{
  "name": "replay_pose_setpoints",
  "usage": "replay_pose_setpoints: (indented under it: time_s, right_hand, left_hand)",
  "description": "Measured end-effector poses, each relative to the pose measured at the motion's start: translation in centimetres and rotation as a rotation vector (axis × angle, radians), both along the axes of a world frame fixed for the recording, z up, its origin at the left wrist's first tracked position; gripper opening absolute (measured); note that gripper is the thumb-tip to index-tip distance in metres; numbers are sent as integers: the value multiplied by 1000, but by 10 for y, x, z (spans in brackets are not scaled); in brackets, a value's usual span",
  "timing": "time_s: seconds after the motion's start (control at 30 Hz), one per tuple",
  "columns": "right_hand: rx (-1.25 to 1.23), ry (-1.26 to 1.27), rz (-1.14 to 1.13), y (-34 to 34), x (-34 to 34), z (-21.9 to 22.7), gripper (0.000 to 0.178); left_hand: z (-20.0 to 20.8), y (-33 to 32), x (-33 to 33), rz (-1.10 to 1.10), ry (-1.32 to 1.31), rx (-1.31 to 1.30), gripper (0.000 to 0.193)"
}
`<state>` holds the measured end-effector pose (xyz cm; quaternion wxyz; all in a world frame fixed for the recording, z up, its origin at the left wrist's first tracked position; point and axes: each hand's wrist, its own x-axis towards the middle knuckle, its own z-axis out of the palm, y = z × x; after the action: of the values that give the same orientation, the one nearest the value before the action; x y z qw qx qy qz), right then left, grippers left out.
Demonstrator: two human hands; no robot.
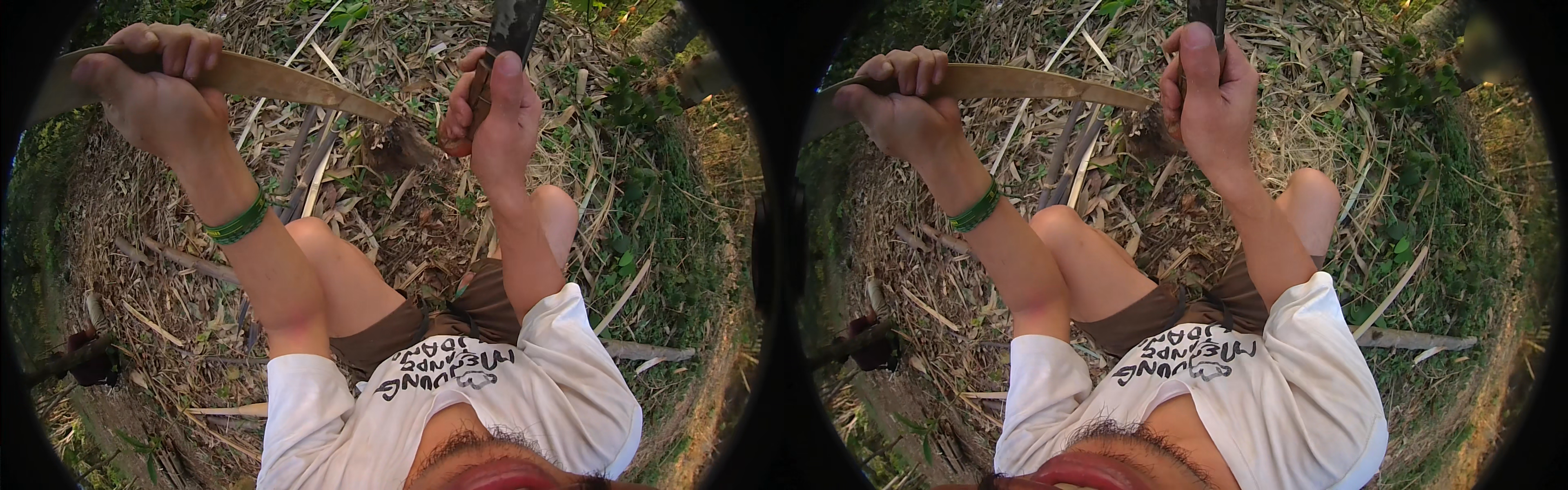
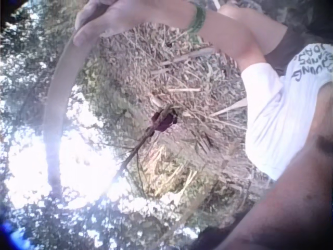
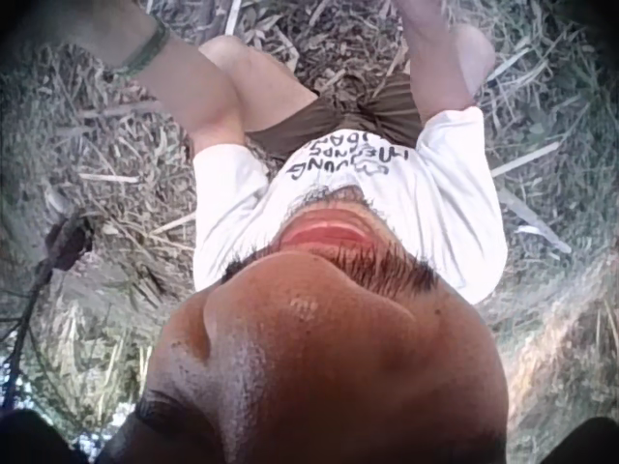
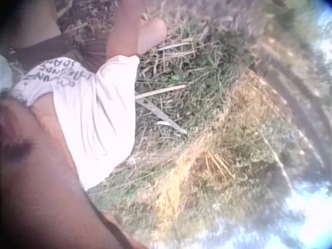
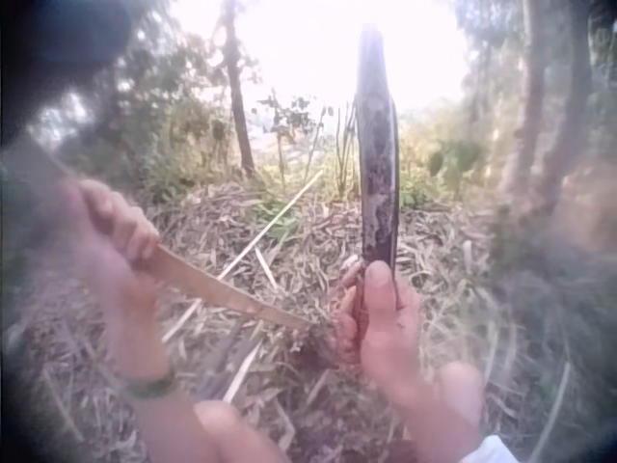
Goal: The person sits on the ground and uses a machete to shave and smooth strips of bamboo, pulling the blade toward them and occasionally repositioning the bamboo.
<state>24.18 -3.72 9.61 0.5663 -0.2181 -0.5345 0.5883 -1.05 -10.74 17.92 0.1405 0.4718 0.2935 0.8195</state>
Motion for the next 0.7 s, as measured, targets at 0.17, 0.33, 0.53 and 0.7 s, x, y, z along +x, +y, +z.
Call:
replay_pose_setpoints:
  time_s: [0.17, 0.33, 0.53, 0.7]
  right_hand:
    - [-286, -815, 44, -13, 1, -225, 52]
    - [-397, -806, 119, -22, -7, -220, 53]
    - [-570, -579, 325, 5, 14, -113, 54]
    - [-73, -145, 85, -4, 11, 1, 59]
  left_hand:
    - [2, 3, 8, -34, 33, 20, 63]
    - [-5, -7, -5, -75, 31, 18, 64]
    - [-2, -1, 2, -22, 43, 52, 67]
    - [-7, -4, 14, -57, -3, 85, 67]
